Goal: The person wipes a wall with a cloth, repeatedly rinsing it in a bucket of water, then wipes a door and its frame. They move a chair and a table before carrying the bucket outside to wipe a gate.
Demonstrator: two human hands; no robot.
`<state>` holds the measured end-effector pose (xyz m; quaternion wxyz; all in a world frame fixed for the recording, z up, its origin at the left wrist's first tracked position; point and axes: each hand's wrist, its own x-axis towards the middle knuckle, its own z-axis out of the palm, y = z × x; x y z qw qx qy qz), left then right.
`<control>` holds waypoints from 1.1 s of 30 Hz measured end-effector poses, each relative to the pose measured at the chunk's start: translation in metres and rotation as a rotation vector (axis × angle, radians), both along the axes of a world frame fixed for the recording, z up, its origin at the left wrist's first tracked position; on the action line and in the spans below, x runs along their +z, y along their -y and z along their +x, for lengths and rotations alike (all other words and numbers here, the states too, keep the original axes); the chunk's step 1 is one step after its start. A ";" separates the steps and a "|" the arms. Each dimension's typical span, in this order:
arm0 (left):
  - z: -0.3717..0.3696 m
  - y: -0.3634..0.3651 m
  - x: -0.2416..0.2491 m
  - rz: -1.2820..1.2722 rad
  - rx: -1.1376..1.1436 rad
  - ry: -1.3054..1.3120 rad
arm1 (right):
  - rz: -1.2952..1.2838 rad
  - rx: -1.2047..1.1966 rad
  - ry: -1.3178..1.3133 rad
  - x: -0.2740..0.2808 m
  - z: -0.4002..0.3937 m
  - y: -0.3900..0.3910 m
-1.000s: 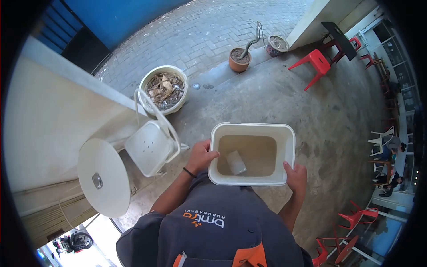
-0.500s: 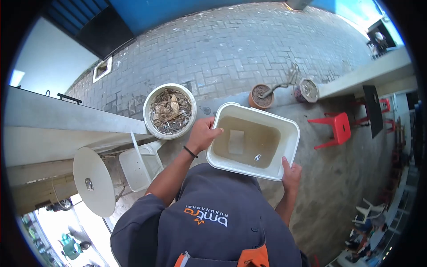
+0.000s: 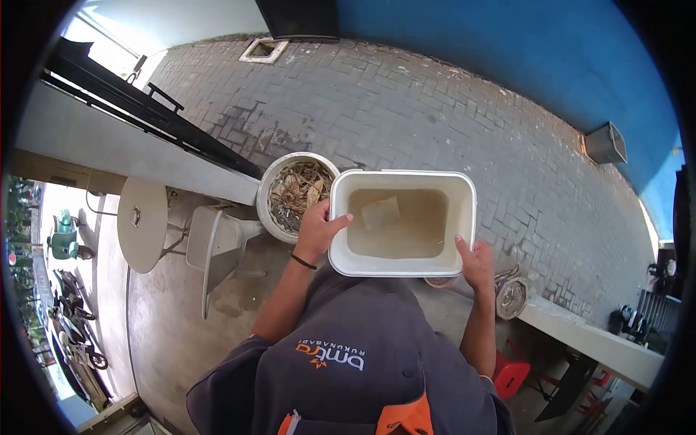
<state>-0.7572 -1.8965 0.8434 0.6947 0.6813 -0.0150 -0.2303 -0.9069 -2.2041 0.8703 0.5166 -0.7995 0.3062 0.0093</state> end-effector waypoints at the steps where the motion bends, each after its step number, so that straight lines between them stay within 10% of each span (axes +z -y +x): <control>1: 0.017 0.005 -0.012 -0.023 0.036 0.001 | 0.031 0.007 0.007 -0.008 0.021 0.010; 19: 0.328 0.054 -0.094 0.006 0.535 -0.009 | 0.222 0.442 -0.102 -0.122 0.493 0.098; 33: 0.621 0.018 -0.119 -0.075 1.164 0.079 | 0.071 1.071 -0.062 -0.106 0.971 -0.017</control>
